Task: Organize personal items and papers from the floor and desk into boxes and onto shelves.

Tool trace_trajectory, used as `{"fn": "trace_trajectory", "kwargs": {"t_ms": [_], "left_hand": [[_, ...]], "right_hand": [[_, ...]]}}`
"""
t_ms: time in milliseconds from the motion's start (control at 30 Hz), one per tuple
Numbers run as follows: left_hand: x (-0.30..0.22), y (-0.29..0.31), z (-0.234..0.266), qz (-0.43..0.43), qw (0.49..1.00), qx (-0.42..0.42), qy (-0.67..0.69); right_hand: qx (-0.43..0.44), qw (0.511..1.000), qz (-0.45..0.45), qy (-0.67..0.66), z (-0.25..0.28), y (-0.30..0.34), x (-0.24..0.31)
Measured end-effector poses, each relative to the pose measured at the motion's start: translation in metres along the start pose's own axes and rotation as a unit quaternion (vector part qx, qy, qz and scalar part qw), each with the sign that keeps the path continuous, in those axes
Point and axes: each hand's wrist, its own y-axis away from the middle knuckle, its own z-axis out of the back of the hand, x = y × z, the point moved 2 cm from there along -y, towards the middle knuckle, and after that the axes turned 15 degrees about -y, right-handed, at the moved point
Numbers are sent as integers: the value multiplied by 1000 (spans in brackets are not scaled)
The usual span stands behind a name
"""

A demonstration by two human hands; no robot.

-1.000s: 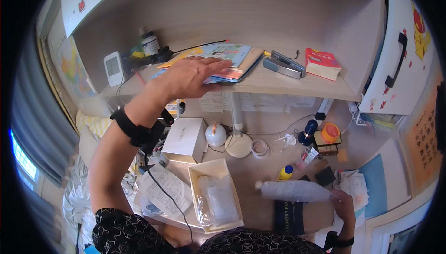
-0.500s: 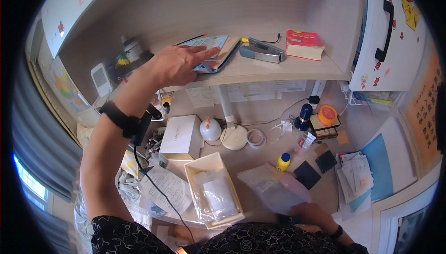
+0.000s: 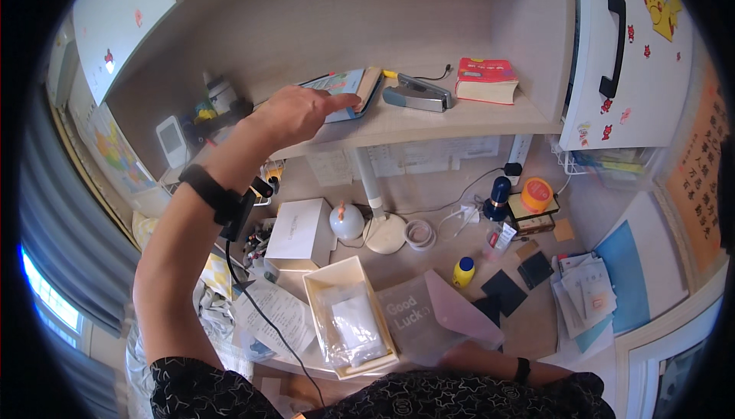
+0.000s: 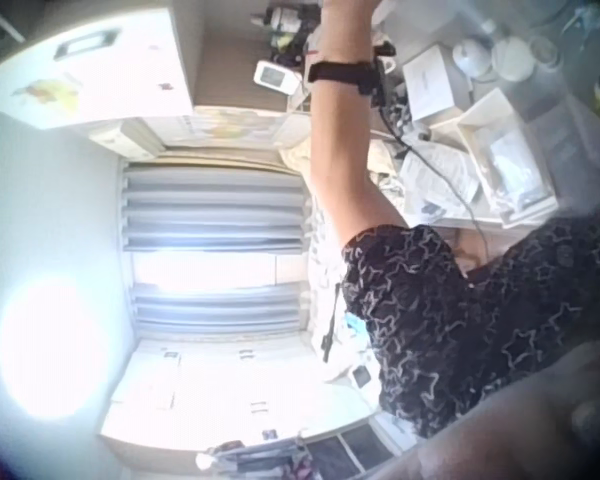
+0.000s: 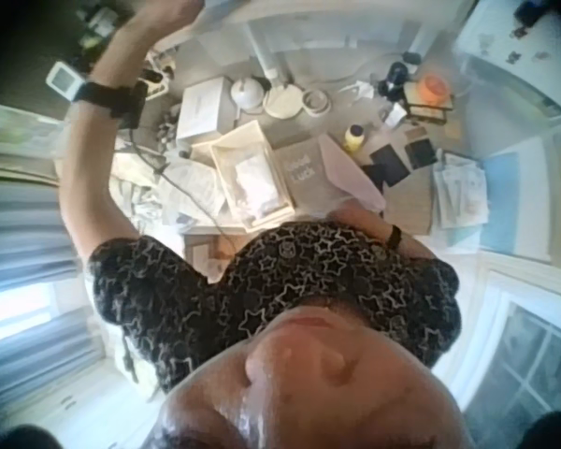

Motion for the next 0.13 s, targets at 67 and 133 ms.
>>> {"fn": "trace_trajectory", "kwargs": {"t_ms": [67,133], "left_hand": [[3,4,6,46,994,90,43],[4,10,0,28,997,51,57]], "right_hand": [[-30,994,60,-82,8,5,-1],[-59,978,117,-163,15,14,1]]}}
